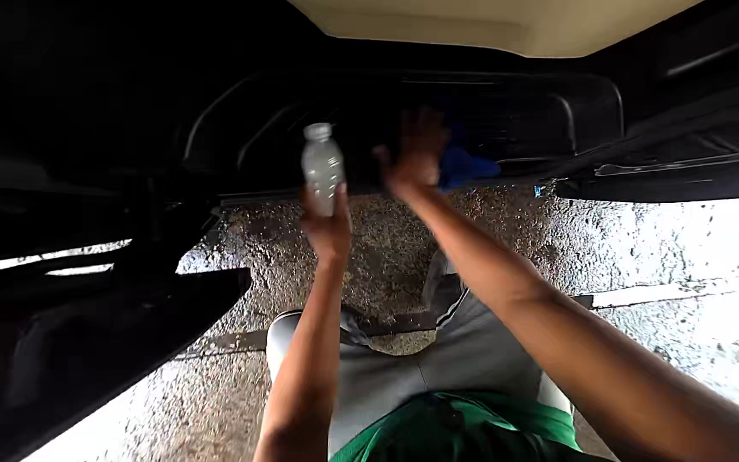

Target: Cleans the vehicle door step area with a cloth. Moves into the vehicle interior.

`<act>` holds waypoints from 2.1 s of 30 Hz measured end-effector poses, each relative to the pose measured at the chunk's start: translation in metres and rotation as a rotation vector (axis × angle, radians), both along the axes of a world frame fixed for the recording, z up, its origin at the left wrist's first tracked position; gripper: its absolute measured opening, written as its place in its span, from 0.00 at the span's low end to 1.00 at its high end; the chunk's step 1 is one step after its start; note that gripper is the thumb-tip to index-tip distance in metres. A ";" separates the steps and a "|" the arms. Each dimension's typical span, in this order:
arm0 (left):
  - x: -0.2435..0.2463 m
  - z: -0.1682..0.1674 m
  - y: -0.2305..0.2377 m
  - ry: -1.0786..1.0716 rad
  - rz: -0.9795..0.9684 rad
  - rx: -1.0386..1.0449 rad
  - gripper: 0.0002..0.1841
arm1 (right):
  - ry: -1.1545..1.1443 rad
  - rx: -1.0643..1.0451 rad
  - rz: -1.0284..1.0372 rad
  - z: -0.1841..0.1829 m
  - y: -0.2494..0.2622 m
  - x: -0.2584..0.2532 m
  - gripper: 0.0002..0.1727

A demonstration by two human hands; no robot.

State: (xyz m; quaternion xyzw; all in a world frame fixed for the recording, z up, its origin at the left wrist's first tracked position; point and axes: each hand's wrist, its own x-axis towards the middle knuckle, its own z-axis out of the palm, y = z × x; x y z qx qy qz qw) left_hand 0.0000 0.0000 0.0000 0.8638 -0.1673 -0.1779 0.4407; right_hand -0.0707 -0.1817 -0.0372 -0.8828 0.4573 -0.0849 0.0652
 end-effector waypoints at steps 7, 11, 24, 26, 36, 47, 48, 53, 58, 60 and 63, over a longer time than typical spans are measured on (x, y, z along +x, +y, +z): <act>0.064 -0.030 0.041 -0.461 0.243 -0.403 0.37 | -0.146 0.228 0.902 -0.014 0.060 0.142 0.29; 0.085 -0.038 0.036 -0.459 0.250 -0.489 0.35 | -0.033 -0.022 0.793 -0.015 -0.053 0.030 0.31; 0.091 -0.045 0.055 -0.322 0.110 -0.626 0.36 | -1.370 0.204 -0.803 0.033 -0.056 0.080 0.41; 0.092 -0.051 0.054 -0.342 0.119 -0.674 0.35 | -1.510 0.474 -0.653 0.037 0.020 0.165 0.46; 0.087 -0.045 0.074 -0.331 0.124 -0.498 0.37 | -0.948 -0.169 -0.778 0.024 -0.140 0.007 0.37; 0.090 -0.054 0.038 -0.274 0.072 -0.572 0.34 | -0.311 -0.544 0.177 0.015 -0.118 -0.001 0.35; 0.090 -0.055 0.039 -0.268 0.072 -0.575 0.34 | -0.259 -0.552 0.103 0.014 -0.143 -0.034 0.35; 0.088 -0.054 0.049 -0.267 0.034 -0.626 0.33 | -0.071 -0.508 -0.429 -0.004 -0.236 -0.196 0.38; 0.091 -0.055 0.045 -0.280 0.010 -0.703 0.33 | -0.583 -0.242 -0.399 -0.021 -0.179 -0.118 0.48; 0.097 -0.055 0.041 -0.278 0.012 -0.759 0.33 | -0.444 -0.087 -0.330 -0.019 -0.164 -0.122 0.57; 0.094 -0.056 0.044 -0.255 0.019 -0.776 0.33 | -0.273 0.006 -0.474 -0.020 -0.174 -0.155 0.51</act>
